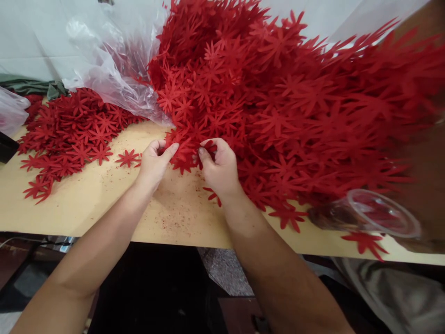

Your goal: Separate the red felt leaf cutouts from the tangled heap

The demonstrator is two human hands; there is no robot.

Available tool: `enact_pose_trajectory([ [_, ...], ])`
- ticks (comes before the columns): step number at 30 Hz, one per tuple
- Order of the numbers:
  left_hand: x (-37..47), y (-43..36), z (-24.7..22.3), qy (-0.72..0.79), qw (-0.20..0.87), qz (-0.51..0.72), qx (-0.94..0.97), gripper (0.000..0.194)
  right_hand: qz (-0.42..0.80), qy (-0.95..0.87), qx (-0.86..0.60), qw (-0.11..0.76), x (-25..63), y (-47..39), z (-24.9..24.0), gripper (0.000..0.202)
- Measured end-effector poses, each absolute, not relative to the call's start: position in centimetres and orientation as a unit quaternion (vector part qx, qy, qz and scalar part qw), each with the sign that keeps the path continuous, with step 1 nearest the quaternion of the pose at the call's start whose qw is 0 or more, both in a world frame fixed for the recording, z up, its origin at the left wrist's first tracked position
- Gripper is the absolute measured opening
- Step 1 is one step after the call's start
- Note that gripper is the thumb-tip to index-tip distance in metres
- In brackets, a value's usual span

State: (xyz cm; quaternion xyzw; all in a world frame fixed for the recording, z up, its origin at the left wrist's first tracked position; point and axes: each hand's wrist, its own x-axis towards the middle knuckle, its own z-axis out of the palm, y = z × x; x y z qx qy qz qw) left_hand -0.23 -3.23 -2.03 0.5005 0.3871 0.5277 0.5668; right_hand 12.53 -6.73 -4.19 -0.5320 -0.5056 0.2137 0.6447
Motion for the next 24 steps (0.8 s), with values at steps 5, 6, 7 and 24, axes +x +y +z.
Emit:
enact_pose_trajectory([
  [5, 0.1, -3.4, -2.4, 0.373, 0.588, 0.486, 0.528, 0.021, 0.315, -0.497, -0.47, 0.658, 11.7, -7.2, -3.6, 0.022],
  [6, 0.2, -3.5, -2.6, 0.366, 0.592, 0.476, 0.537, 0.022, 0.339, -0.501, -0.457, 0.652, 11.5, -7.2, -3.5, 0.027],
  [7, 0.3, -3.5, -2.7, 0.36, 0.593, 0.468, 0.547, 0.024, 0.36, -0.504, -0.447, 0.645, 11.4, -7.3, -3.4, 0.031],
  [24, 0.9, -3.9, -2.7, 0.373, 0.543, 0.492, 0.569, 0.023, 0.362, -0.431, -0.455, 0.691, 11.7, -6.5, -4.0, 0.014],
])
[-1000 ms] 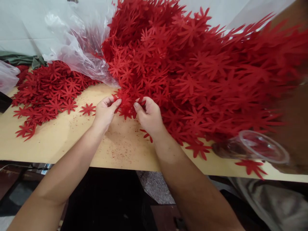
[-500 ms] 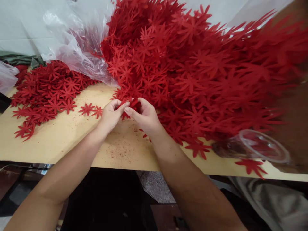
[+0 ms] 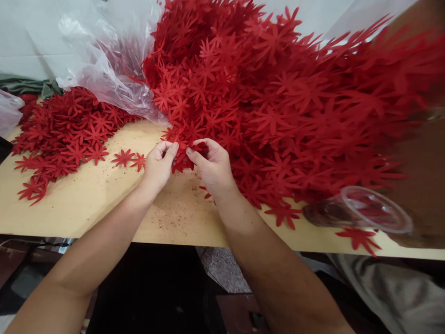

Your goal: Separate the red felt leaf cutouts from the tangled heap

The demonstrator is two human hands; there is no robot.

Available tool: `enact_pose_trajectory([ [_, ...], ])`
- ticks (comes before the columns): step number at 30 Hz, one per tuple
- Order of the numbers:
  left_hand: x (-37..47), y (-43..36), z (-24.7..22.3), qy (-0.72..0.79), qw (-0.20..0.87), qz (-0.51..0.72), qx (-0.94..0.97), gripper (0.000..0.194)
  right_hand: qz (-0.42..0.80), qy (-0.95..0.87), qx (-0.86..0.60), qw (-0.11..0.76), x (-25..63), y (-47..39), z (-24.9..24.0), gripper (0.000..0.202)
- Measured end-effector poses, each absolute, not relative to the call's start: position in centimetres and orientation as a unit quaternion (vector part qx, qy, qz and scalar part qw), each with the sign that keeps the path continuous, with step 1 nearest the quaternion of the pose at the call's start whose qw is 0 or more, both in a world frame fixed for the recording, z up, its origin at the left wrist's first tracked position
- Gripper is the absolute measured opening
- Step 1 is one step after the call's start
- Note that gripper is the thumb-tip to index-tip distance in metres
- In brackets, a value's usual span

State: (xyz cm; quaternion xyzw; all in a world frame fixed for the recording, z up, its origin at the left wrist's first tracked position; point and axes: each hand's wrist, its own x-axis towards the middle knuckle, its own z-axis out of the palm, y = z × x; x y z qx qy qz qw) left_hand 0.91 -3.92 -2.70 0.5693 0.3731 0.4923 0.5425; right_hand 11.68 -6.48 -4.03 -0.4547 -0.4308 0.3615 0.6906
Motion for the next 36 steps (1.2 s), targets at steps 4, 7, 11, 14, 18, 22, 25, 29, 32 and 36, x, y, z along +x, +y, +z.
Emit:
enact_pose_trajectory([
  [4, 0.3, -3.3, -2.4, 0.405, 0.532, 0.529, 0.523, 0.022, 0.308, -0.405, -0.488, 0.71, 12.6, -6.2, -4.3, 0.012],
  [7, -0.5, -2.8, -2.0, 0.434, 0.563, 0.532, 0.459, 0.016, 0.275, -0.375, -0.499, 0.731, 13.3, -5.9, -4.6, 0.014],
  [11, -0.8, -3.0, -1.8, 0.426, 0.637, 0.495, 0.409, 0.008, 0.263, -0.41, -0.515, 0.705, 13.1, -6.0, -4.6, 0.018],
  [14, -0.6, -3.2, -1.9, 0.406, 0.683, 0.476, 0.378, 0.008, 0.277, -0.432, -0.519, 0.683, 12.7, -6.3, -4.4, 0.021],
  [18, -0.5, -3.0, -2.1, 0.403, 0.716, 0.457, 0.341, 0.015, 0.275, -0.44, -0.532, 0.669, 12.3, -6.9, -3.7, 0.034],
  [22, -0.6, -2.8, -2.1, 0.379, 0.72, 0.429, 0.393, 0.038, 0.284, -0.452, -0.53, 0.659, 12.0, -7.1, -3.4, 0.045],
  [25, -0.4, -3.3, -2.1, 0.348, 0.711, 0.422, 0.442, 0.04, 0.278, -0.465, -0.532, 0.651, 12.0, -7.1, -3.6, 0.044],
  [29, 0.3, -4.3, -2.3, 0.332, 0.685, 0.433, 0.482, 0.025, 0.279, -0.499, -0.521, 0.634, 12.0, -6.9, -3.9, 0.039],
  [32, 0.8, -4.5, -2.5, 0.326, 0.671, 0.467, 0.474, 0.016, 0.309, -0.518, -0.498, 0.623, 12.0, -6.8, -4.0, 0.037],
  [36, 0.5, -3.7, -2.4, 0.362, 0.65, 0.505, 0.437, 0.006, 0.381, -0.538, -0.461, 0.594, 12.0, -7.1, -3.9, 0.037],
])
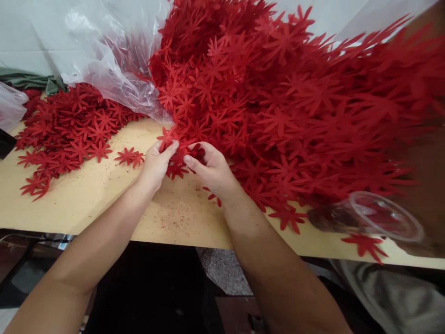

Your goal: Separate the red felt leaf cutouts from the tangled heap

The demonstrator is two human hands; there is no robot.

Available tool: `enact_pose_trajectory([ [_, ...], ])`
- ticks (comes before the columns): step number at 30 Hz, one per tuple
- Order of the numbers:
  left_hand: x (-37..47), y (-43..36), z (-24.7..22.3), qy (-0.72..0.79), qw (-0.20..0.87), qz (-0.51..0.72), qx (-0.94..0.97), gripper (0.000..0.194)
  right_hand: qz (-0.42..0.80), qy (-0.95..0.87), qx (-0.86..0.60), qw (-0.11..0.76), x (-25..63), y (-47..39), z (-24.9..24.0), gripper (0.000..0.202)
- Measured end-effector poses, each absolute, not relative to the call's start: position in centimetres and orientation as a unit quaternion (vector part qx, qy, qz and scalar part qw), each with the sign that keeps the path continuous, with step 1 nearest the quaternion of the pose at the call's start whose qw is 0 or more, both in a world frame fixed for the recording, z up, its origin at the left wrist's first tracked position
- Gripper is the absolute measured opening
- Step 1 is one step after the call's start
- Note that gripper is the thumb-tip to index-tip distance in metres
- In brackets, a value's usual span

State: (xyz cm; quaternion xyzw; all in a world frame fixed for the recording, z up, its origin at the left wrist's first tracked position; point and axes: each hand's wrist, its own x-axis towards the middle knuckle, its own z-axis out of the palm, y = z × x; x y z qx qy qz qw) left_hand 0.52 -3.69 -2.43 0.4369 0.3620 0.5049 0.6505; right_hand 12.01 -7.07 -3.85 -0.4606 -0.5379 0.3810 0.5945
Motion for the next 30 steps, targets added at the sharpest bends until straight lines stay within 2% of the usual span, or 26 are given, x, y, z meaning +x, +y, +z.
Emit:
enact_pose_trajectory([
  [5, -0.7, -2.1, -2.2, 0.437, 0.629, 0.527, 0.369, 0.007, 0.378, -0.497, -0.497, 0.603, 12.4, -7.0, -3.8, 0.02],
  [8, -0.9, -2.1, -2.0, 0.421, 0.635, 0.521, 0.385, 0.018, 0.367, -0.452, -0.525, 0.621, 12.5, -6.9, -3.8, 0.013],
  [11, -0.5, -2.9, -1.9, 0.403, 0.645, 0.484, 0.432, 0.024, 0.359, -0.443, -0.531, 0.627, 12.5, -6.8, -3.8, 0.017],
  [16, 0.2, -3.3, -2.6, 0.352, 0.606, 0.478, 0.53, 0.021, 0.398, -0.45, -0.454, 0.658, 12.6, -6.5, -4.3, 0.031],
  [20, -0.1, -2.3, -3.6, 0.4, 0.498, 0.477, 0.604, 0.023, 0.415, -0.469, -0.439, 0.645, 13.0, -6.1, -4.9, 0.036],
  [24, -0.5, -1.9, -4.1, 0.462, 0.335, 0.455, 0.683, 0.042, 0.365, -0.442, -0.476, 0.666, 13.3, -5.8, -5.1, 0.033],
  [28, -0.6, -2.0, -4.5, 0.46, 0.277, 0.463, 0.705, 0.07, 0.321, -0.434, -0.523, 0.66, 13.4, -6.0, -4.9, 0.041],
  [30, -0.7, -2.2, -4.5, 0.449, 0.255, 0.476, 0.712, 0.077, 0.288, -0.423, -0.547, 0.662, 13.4, -6.2, -4.6, 0.046],
])
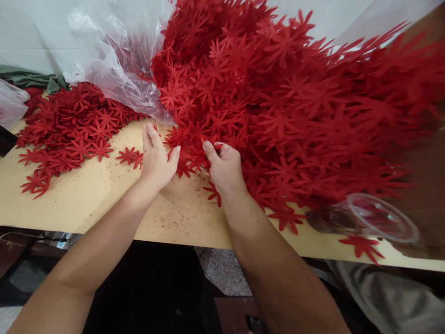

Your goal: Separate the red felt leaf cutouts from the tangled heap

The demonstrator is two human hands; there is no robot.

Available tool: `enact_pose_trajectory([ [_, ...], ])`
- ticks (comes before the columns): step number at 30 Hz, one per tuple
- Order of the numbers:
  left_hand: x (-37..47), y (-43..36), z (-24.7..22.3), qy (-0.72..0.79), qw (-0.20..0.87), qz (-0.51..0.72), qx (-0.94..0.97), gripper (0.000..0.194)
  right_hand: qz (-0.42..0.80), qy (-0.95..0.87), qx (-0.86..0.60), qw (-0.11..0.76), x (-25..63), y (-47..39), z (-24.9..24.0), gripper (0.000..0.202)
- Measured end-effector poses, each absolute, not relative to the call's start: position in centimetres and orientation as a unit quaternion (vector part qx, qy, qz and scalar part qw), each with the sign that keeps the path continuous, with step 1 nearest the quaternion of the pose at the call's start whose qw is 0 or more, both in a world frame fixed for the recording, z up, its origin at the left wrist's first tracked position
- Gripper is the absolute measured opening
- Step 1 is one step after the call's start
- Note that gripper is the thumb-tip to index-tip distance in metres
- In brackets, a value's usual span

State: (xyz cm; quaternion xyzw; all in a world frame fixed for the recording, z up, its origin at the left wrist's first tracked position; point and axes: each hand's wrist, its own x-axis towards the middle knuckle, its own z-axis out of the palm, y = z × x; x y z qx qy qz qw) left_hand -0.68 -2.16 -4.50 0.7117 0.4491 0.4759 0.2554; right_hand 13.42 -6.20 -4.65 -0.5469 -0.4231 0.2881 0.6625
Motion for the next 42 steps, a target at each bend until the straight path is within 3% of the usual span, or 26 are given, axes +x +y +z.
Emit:
enact_pose_trajectory([
  [2, -0.8, -2.4, -4.3, 0.44, 0.24, 0.463, 0.731, 0.07, 0.271, -0.417, -0.565, 0.658, 13.4, -6.4, -4.4, 0.05],
  [6, -0.9, -3.3, -3.3, 0.427, 0.203, 0.413, 0.778, 0.037, 0.283, -0.424, -0.575, 0.64, 13.2, -6.4, -4.2, 0.052],
  [8, -0.6, -3.6, -3.0, 0.403, 0.204, 0.419, 0.788, 0.033, 0.286, -0.437, -0.563, 0.64, 13.0, -6.3, -4.3, 0.05],
  [13, 0.6, -3.9, -3.4, 0.331, 0.317, 0.446, 0.769, 0.038, 0.308, -0.471, -0.515, 0.646, 12.6, -6.1, -5.1, 0.048],
  [18, 1.0, -3.3, -3.7, 0.352, 0.414, 0.488, 0.684, 0.013, 0.385, -0.503, -0.468, 0.616, 12.3, -6.1, -5.8, 0.037],
  [22, 0.8, -3.0, -3.6, 0.375, 0.542, 0.515, 0.548, 0.007, 0.397, -0.54, -0.443, 0.595, 12.2, -6.3, -5.6, 0.038],
  [30, -0.4, -2.2, -2.4, 0.444, 0.596, 0.537, 0.4, 0.006, 0.355, -0.463, -0.497, 0.642, 12.6, -6.1, -5.0, 0.025],
  [37, 0.4, -2.7, -3.3, 0.426, 0.463, 0.519, 0.579, 0.028, 0.328, -0.45, -0.529, 0.64, 12.5, -6.4, -4.6, 0.043],
  [42, 0.8, -3.5, -3.3, 0.352, 0.493, 0.469, 0.643, 0.02, 0.332, -0.466, -0.538, 0.619, 12.6, -6.5, -4.5, 0.053],
])
